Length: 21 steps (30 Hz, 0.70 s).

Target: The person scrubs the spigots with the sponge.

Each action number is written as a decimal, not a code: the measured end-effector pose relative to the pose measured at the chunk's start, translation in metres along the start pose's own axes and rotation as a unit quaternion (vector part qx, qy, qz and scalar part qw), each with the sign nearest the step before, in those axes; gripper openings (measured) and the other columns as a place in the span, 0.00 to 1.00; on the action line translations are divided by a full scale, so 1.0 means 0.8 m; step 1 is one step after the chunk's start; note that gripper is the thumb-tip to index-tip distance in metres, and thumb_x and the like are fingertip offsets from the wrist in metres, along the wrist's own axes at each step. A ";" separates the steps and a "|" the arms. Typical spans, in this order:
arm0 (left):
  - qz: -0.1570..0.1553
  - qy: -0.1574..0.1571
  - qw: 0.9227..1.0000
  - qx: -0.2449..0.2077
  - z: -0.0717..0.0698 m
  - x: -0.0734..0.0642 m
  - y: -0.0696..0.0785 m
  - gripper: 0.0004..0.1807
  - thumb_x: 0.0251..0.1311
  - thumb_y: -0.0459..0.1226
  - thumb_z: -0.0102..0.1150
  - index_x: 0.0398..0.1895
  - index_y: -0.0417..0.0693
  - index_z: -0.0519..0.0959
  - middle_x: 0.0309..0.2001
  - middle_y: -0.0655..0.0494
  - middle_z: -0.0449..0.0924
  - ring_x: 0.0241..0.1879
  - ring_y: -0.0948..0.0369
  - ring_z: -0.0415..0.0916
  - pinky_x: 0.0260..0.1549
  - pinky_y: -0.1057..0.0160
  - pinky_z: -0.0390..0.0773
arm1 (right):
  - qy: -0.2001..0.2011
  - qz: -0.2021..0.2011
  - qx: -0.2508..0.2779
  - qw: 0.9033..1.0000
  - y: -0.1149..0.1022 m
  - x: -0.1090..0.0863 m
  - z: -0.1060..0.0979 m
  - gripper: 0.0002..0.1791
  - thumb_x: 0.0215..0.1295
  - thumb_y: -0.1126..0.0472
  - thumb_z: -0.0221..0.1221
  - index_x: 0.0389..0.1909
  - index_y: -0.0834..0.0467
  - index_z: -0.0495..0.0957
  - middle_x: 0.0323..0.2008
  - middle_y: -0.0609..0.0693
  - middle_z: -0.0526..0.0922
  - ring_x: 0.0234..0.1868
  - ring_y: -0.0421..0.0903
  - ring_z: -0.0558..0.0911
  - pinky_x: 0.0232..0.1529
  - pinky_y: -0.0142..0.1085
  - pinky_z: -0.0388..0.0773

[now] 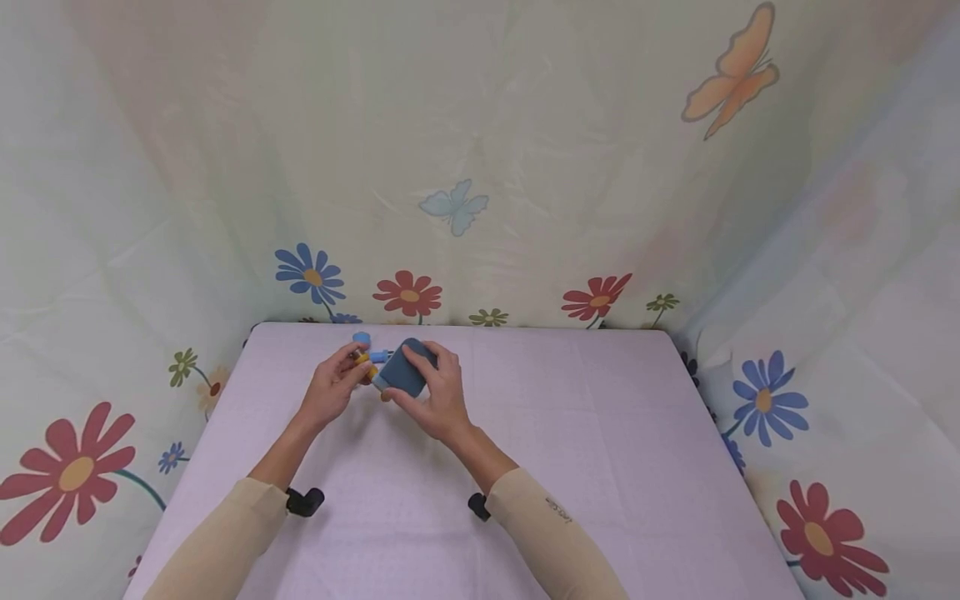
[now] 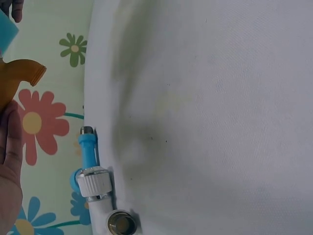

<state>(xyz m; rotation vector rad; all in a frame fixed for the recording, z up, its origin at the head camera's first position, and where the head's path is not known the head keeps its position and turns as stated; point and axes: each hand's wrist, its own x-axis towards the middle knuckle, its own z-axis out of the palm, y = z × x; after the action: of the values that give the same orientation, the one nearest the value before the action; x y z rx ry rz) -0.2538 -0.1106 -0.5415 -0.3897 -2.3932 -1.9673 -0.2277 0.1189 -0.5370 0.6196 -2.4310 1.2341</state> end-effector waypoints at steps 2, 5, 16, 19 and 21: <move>0.001 -0.004 1.000 0.002 -0.001 -0.001 0.000 0.21 0.77 0.42 0.57 0.68 0.47 0.74 0.51 0.38 0.85 0.45 0.55 0.87 0.45 0.67 0.87 | 0.001 0.011 0.000 1.000 0.000 0.001 0.001 0.39 0.60 0.48 0.73 0.73 0.46 0.73 0.73 0.60 0.65 0.70 0.60 0.64 0.62 0.58 0.79; 0.008 -0.010 1.000 0.001 -0.001 -0.002 0.001 0.20 0.76 0.41 0.57 0.67 0.47 0.74 0.49 0.40 0.86 0.44 0.55 0.87 0.45 0.66 0.88 | 0.004 0.028 0.002 1.000 0.002 0.002 0.003 0.38 0.62 0.47 0.72 0.73 0.46 0.73 0.73 0.59 0.65 0.70 0.60 0.65 0.63 0.57 0.78; -0.053 -0.069 0.992 0.092 -0.018 -0.008 -0.010 0.22 0.77 0.42 0.57 0.70 0.47 0.73 0.48 0.42 0.87 0.43 0.56 0.87 0.48 0.53 0.88 | 0.027 0.085 0.025 0.996 0.009 0.002 0.005 0.39 0.64 0.45 0.71 0.75 0.45 0.71 0.75 0.60 0.62 0.73 0.59 0.62 0.65 0.59 0.77; -0.080 -0.102 0.983 0.128 -0.024 -0.010 -0.016 0.23 0.76 0.41 0.57 0.70 0.45 0.73 0.45 0.47 0.87 0.40 0.58 0.85 0.47 0.51 0.88 | 0.033 0.102 0.021 0.994 0.012 0.001 0.004 0.39 0.64 0.44 0.71 0.75 0.44 0.70 0.76 0.57 0.62 0.73 0.58 0.61 0.66 0.60 0.76; -0.094 -0.131 0.977 0.143 -0.027 -0.011 -0.019 0.24 0.76 0.40 0.57 0.71 0.43 0.73 0.45 0.48 0.86 0.39 0.59 0.85 0.45 0.53 0.88 | 0.033 0.109 0.019 0.993 0.014 0.001 0.004 0.39 0.64 0.43 0.71 0.75 0.44 0.70 0.76 0.56 0.62 0.74 0.58 0.61 0.67 0.60 0.76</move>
<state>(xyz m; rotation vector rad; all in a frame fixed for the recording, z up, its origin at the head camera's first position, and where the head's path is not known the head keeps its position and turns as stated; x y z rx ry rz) -0.2515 -0.1356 -0.5531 -0.4499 -2.9267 -1.6842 -0.2345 0.1218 -0.5460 0.3223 -2.4769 1.3630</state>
